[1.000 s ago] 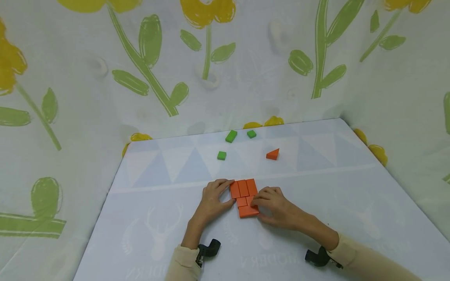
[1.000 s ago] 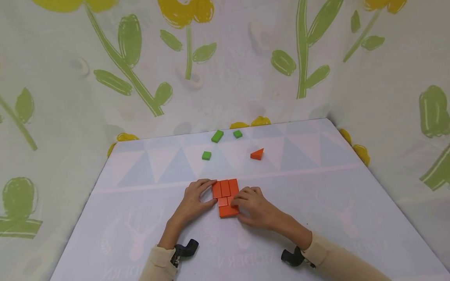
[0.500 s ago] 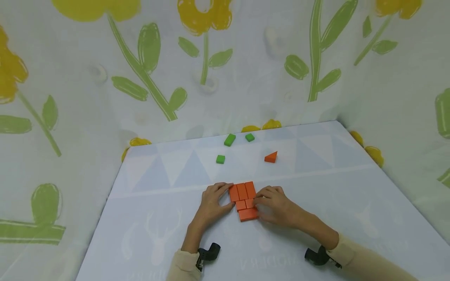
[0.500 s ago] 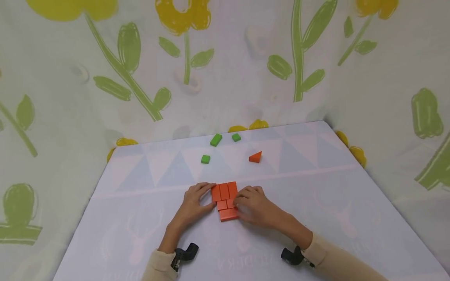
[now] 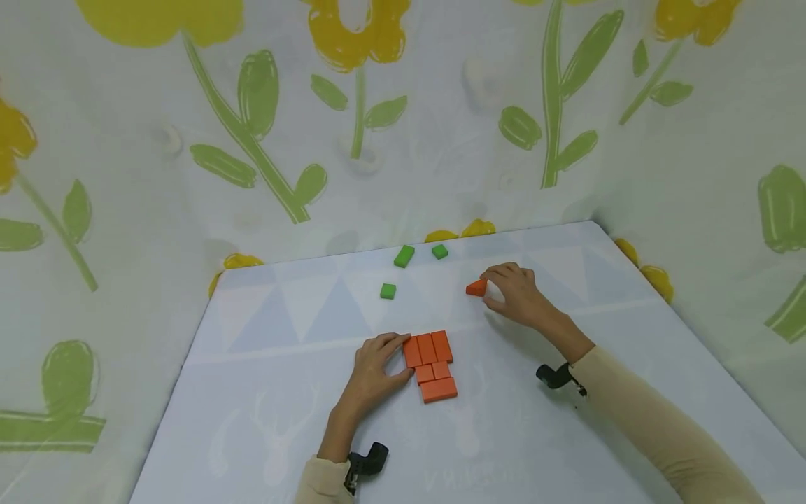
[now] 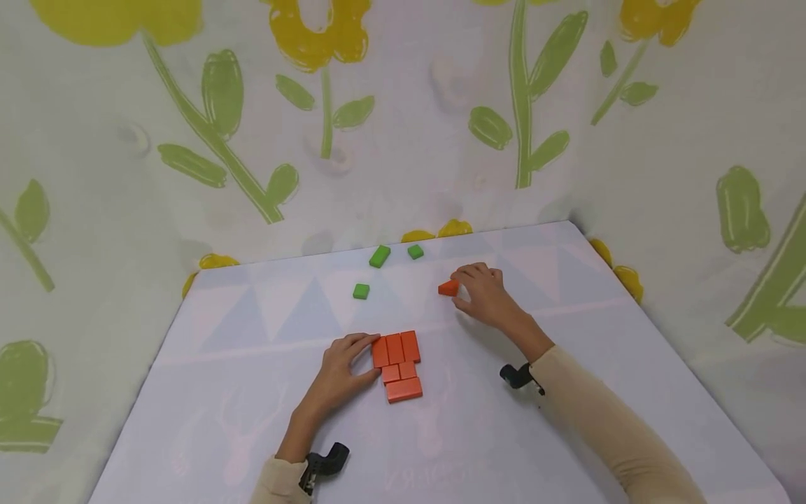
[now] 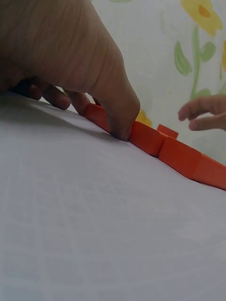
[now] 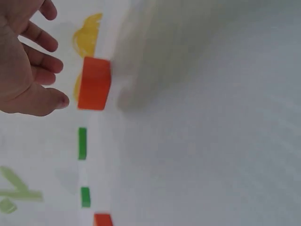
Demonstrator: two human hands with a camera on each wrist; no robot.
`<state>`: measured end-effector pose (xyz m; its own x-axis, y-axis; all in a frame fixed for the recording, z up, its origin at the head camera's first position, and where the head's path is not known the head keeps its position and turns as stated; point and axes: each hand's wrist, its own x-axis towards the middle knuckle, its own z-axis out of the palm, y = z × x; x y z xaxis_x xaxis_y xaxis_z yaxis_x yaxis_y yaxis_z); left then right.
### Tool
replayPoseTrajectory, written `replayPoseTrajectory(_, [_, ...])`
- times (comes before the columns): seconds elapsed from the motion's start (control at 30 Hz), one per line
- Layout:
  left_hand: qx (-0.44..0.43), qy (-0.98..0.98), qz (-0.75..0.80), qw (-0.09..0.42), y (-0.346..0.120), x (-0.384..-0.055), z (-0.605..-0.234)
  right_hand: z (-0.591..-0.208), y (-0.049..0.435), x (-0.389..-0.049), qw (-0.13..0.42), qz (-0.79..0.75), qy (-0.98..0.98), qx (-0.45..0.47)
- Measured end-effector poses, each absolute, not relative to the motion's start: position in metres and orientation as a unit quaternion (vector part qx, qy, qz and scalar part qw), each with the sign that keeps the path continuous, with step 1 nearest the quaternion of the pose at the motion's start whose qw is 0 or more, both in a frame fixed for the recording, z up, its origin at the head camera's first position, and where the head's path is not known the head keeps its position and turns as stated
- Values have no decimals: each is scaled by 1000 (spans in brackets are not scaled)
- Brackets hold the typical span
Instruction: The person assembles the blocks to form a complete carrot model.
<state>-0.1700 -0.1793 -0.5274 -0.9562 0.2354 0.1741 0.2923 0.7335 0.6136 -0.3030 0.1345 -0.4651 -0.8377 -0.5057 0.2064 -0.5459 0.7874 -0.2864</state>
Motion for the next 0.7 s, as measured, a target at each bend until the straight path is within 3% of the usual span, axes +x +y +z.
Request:
replayPoseTrajectory(0.23, [-143,-924,-351,45,-177,-168,-526,-477,138,-329,23,147,-953,263])
replayPoseTrajectory(0.7, [-145,-927,-341,48,-178,-170,-528,-488,137,-327,38,153,-959,234])
